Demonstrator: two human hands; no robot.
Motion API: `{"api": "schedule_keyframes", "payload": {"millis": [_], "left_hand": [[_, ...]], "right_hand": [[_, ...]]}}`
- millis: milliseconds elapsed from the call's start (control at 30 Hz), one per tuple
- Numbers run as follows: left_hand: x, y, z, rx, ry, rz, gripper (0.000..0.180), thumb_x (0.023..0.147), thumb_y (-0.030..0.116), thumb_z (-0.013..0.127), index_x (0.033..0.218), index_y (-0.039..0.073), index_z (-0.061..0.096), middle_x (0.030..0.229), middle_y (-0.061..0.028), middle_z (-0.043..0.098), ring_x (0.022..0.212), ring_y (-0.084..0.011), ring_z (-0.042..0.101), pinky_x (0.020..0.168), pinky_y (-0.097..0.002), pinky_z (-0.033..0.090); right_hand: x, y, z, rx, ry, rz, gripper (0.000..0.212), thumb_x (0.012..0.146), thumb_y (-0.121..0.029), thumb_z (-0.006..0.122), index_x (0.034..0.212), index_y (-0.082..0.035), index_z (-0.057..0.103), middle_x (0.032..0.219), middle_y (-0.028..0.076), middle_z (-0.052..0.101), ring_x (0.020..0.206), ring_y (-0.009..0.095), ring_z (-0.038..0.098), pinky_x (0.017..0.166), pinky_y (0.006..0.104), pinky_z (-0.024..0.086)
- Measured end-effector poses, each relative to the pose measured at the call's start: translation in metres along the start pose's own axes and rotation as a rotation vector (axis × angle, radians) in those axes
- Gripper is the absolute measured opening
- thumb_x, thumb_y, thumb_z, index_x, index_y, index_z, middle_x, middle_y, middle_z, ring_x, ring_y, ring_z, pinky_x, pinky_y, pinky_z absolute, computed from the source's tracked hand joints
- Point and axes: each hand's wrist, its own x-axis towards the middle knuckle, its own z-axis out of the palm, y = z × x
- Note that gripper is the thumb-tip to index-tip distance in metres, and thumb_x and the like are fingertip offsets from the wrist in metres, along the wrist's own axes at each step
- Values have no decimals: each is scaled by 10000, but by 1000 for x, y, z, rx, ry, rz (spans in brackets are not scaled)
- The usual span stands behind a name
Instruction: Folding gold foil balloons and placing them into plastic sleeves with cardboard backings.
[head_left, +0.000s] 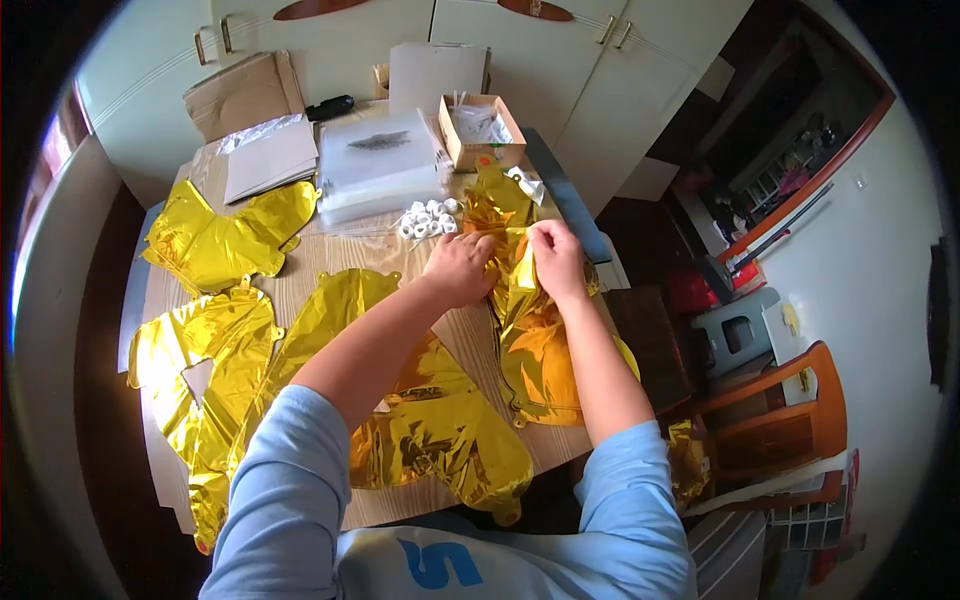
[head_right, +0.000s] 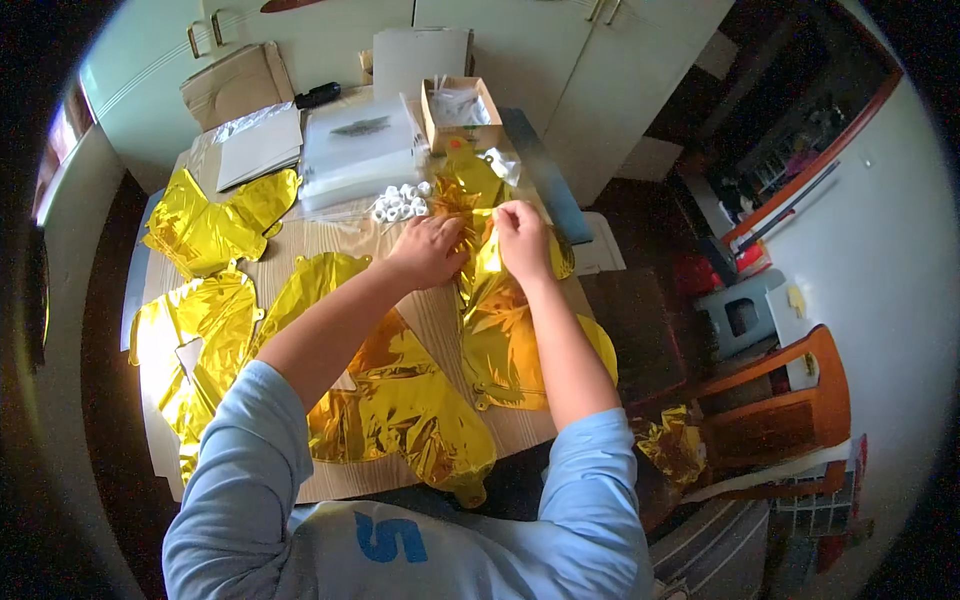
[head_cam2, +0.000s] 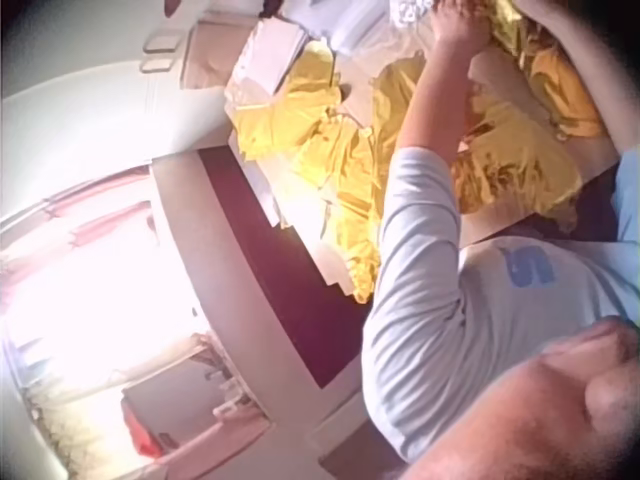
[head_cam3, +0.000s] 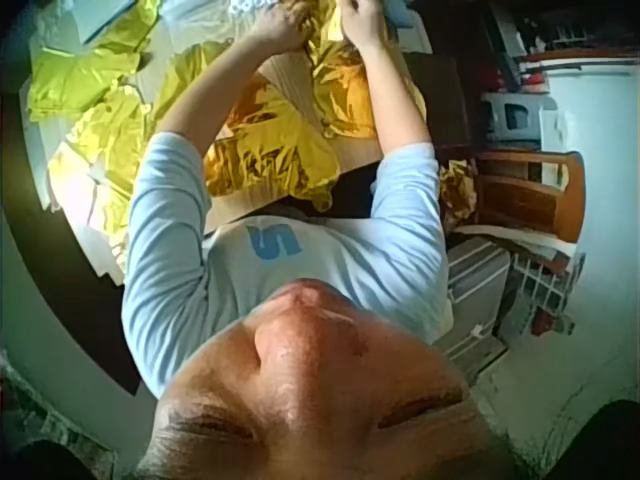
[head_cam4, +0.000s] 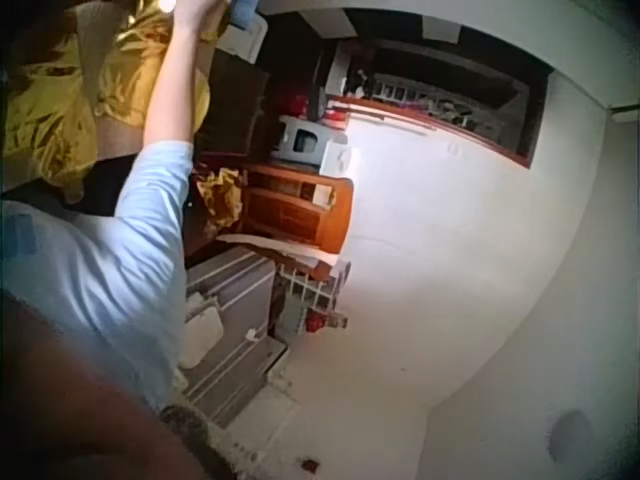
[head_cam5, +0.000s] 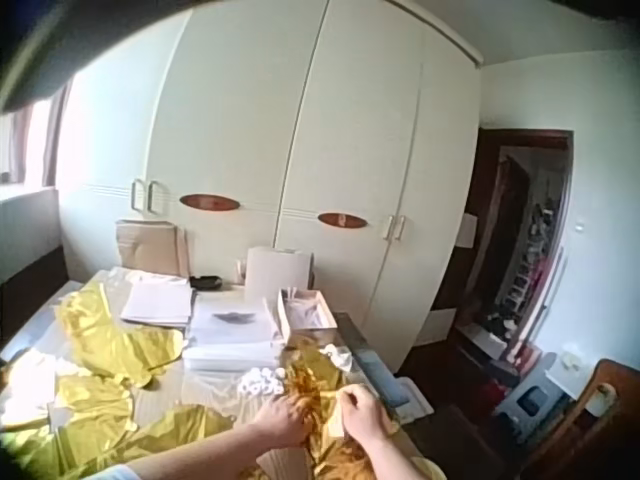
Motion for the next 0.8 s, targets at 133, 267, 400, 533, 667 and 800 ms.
{"api": "schedule_keyframes", "payload": {"millis": [133,267,400,533,667,800], "left_hand": [[-4,11,-11,179,-84,21,993,806,773,582,1465,38,468,1495,-161,467,1436,-304,396,1230,-481,195],[4,14,-15,217,-163,8,1205,711,880,595,1524,22,366,1521,-176,398,1489,-320,298,1250,-527,111],[15,12,-24,206,-257,19,1255,670,899,621,1534,33,341,1484,-178,417,1487,-320,289,1248,-527,118],[15,6,-21,192,-257,28,1213,673,891,628,1532,78,360,1481,-170,419,1484,-310,297,1245,-532,130],[12,15,-22,168,-250,33,1162,690,868,634,1525,100,382,1491,-151,427,1493,-302,298,1258,-550,67],[-3,23,-23,231,-49,70,982,805,772,611,1497,99,423,1483,-156,449,1485,-292,320,1263,-547,52]], "right_hand": [[-17,-38,-50,83,100,-102,141,1011,-173,625,1033,-36,648,903,2,631,787,88,558,717,267,484],[-62,-80,-117,367,485,-73,205,997,-153,622,1131,1,616,1039,68,661,920,127,610,807,287,508],[-126,-133,-211,97,987,-73,392,1009,-294,545,1252,11,589,1212,145,632,1074,254,639,940,417,520],[-180,-158,-318,-196,1472,-143,408,1029,-301,494,1283,12,562,1232,154,589,1106,253,598,968,415,482],[-193,-206,-360,-431,1406,-236,307,1030,-247,508,1207,-4,566,1139,110,569,1035,208,569,913,368,466],[-160,-233,-323,-416,1020,-304,207,1030,-194,522,1131,-19,569,1045,65,550,964,162,540,858,321,451]]}}
